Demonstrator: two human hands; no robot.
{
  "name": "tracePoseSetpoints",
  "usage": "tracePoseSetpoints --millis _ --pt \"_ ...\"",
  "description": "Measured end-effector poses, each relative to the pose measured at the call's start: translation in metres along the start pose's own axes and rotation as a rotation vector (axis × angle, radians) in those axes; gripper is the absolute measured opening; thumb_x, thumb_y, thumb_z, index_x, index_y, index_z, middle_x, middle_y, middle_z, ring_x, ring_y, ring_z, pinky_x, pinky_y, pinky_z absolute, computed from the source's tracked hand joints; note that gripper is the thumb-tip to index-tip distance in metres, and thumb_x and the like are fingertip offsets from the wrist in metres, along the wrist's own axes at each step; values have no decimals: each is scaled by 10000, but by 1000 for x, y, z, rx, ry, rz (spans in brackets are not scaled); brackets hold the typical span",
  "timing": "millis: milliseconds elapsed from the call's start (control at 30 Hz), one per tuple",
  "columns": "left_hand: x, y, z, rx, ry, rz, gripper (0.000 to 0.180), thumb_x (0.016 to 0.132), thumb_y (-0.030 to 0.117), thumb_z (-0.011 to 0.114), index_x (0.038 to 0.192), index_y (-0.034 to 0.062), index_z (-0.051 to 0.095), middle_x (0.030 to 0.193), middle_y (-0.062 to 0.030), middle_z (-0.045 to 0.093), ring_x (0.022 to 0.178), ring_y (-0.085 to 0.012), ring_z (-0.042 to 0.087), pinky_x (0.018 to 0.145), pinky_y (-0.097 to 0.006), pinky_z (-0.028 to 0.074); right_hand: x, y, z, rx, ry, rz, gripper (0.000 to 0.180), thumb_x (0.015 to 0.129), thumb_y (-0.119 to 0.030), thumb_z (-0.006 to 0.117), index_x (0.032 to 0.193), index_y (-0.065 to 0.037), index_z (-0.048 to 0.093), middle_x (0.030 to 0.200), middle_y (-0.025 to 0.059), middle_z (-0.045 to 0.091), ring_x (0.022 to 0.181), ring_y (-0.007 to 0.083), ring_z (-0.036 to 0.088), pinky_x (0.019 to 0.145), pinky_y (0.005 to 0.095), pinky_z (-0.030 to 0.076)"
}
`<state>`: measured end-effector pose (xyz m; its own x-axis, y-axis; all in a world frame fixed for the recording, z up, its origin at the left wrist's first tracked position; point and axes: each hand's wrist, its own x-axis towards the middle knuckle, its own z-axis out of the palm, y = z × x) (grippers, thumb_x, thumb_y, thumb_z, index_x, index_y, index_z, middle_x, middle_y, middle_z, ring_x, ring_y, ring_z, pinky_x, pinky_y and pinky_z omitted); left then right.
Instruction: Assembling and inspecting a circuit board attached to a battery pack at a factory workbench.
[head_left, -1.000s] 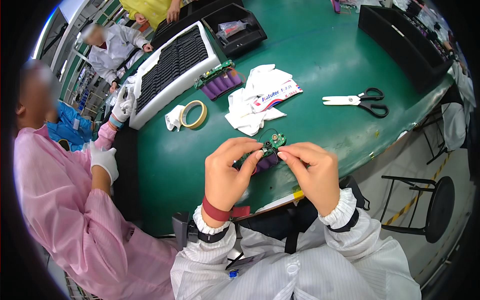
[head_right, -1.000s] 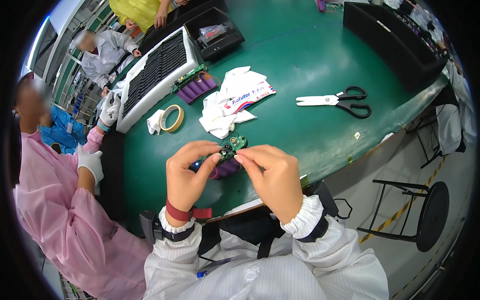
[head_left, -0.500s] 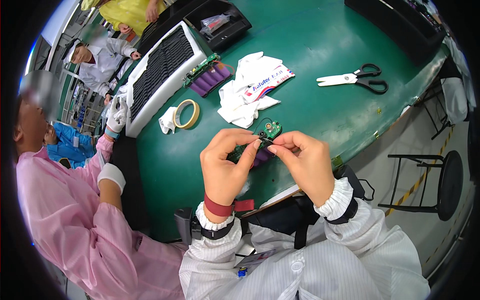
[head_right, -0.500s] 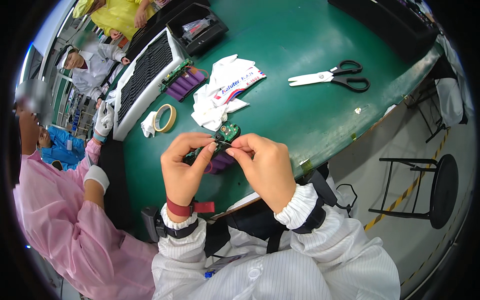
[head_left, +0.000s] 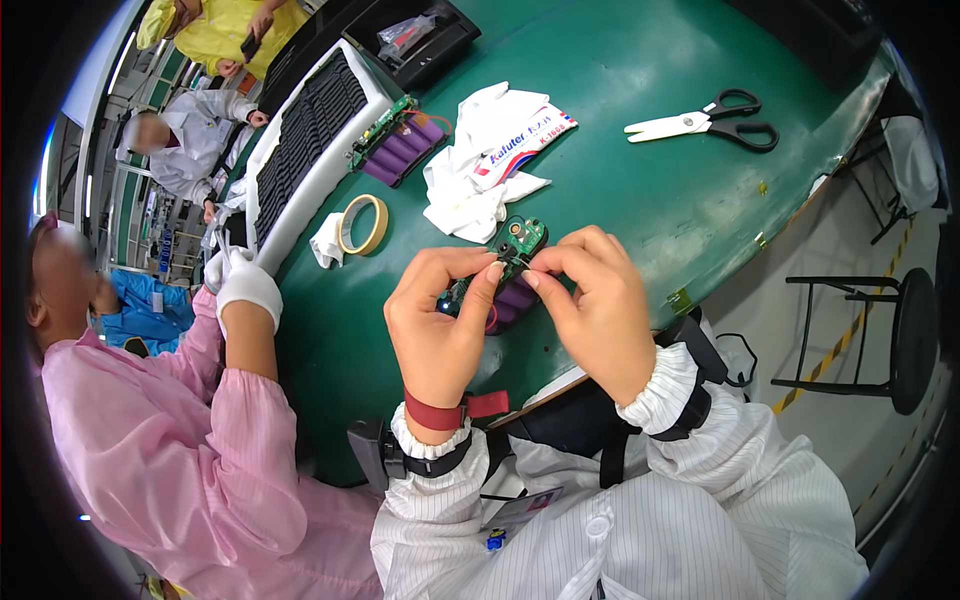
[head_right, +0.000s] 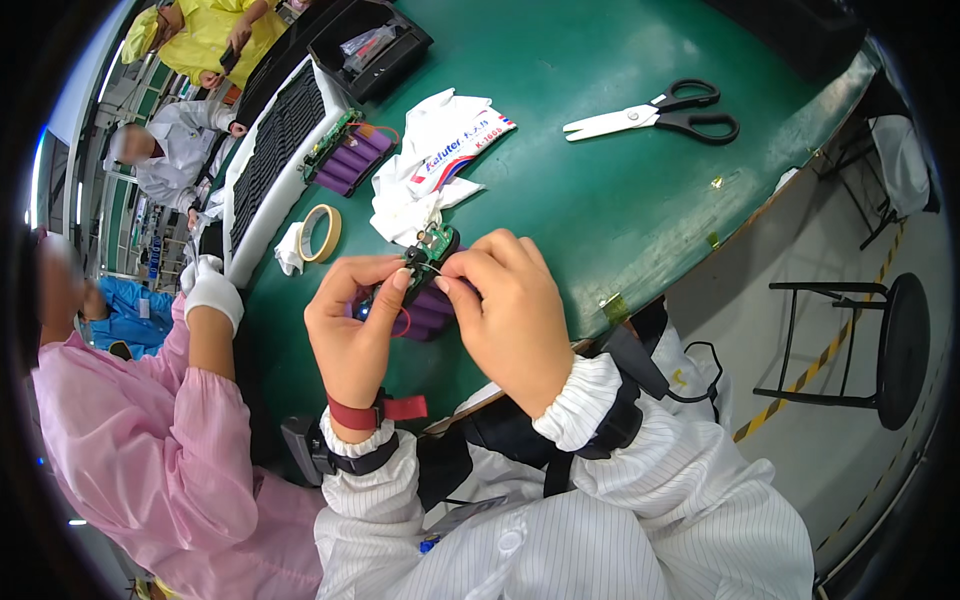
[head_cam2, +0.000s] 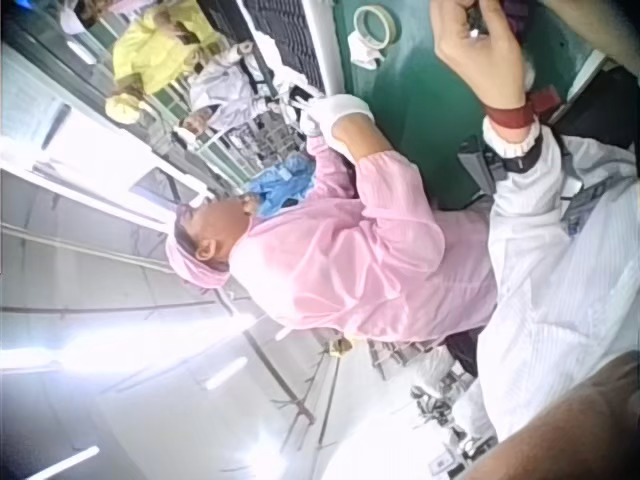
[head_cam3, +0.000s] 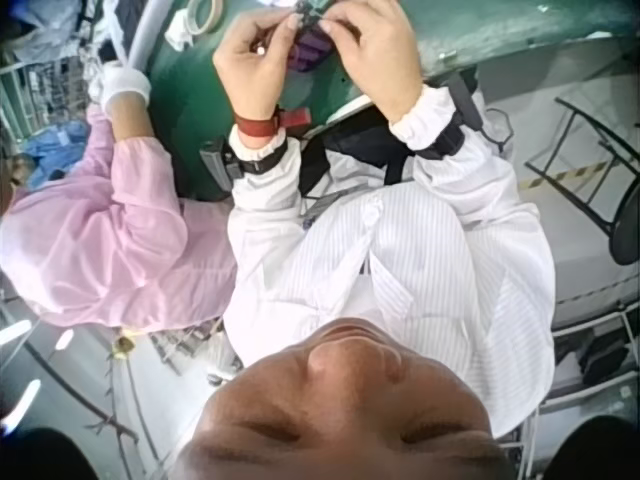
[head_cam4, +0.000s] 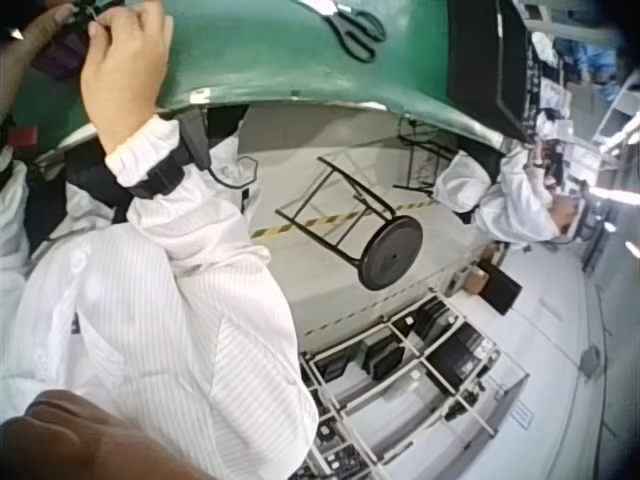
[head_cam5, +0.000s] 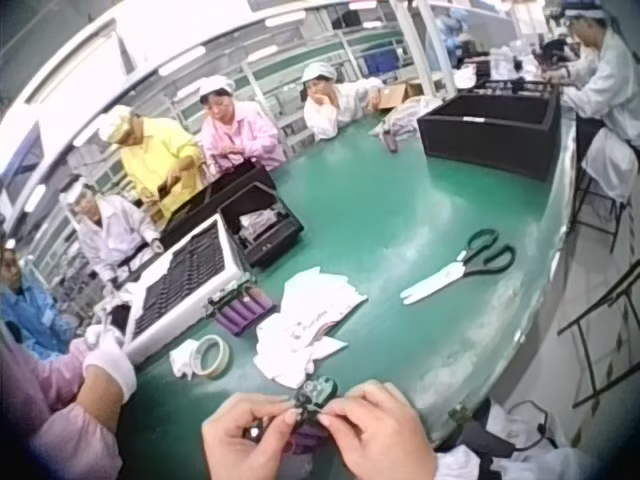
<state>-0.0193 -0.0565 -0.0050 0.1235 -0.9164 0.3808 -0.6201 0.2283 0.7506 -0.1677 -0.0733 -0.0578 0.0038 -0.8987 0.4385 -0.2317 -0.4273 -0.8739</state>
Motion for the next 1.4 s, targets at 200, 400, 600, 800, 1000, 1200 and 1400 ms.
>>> tracePoseSetpoints --millis 200,400,600,800,1000,1200,1400 --pt "-1 -3 -1 -47 -7 -40 93 809 16 748 868 -32 693 890 -122 707 790 -198 666 726 -291 512 -6 0 1 31 -1 -25 93 829 -72 709 878 -42 636 899 82 583 835 309 559 726 394 466" --pt "-3 0 -2 -63 -4 -68 93 813 15 743 873 -33 691 892 -122 705 796 -197 662 727 -288 510 -9 0 3 119 -4 43 87 839 -73 702 892 -42 640 900 83 580 827 302 561 727 389 463" --pt "-1 -2 0 -82 -5 -64 79 818 4 731 870 -32 684 884 -117 702 793 -194 657 728 -286 509 -11 -2 5 38 -10 -61 85 836 -71 702 892 -45 643 890 81 581 820 303 561 705 391 468" --pt "-2 -2 -3 -50 -29 -146 102 823 15 727 902 -31 680 865 -106 688 777 -176 653 723 -282 508 -10 0 10 -26 -43 -46 81 829 -64 701 876 -45 638 868 72 585 788 307 554 689 399 467" --pt "-2 -1 -2 -81 -22 -144 141 825 34 732 945 -24 685 890 -106 684 767 -175 649 722 -283 509 -14 0 12 69 -54 17 77 826 -64 703 847 -32 637 828 83 586 778 305 562 683 394 463" --pt "-2 2 -2 -56 -52 -162 159 815 37 731 956 -23 686 902 -109 685 777 -192 647 714 -290 506 -15 -1 9 305 -138 289 87 838 -64 701 854 -11 635 825 109 589 777 296 574 680 378 448" --pt "-1 3 -1 27 -54 -12 179 785 35 746 945 -19 688 888 -115 679 754 -196 635 695 -291 499 -17 0 7 216 -118 187 80 848 -65 693 858 -16 630 850 107 599 792 307 572 697 385 453"
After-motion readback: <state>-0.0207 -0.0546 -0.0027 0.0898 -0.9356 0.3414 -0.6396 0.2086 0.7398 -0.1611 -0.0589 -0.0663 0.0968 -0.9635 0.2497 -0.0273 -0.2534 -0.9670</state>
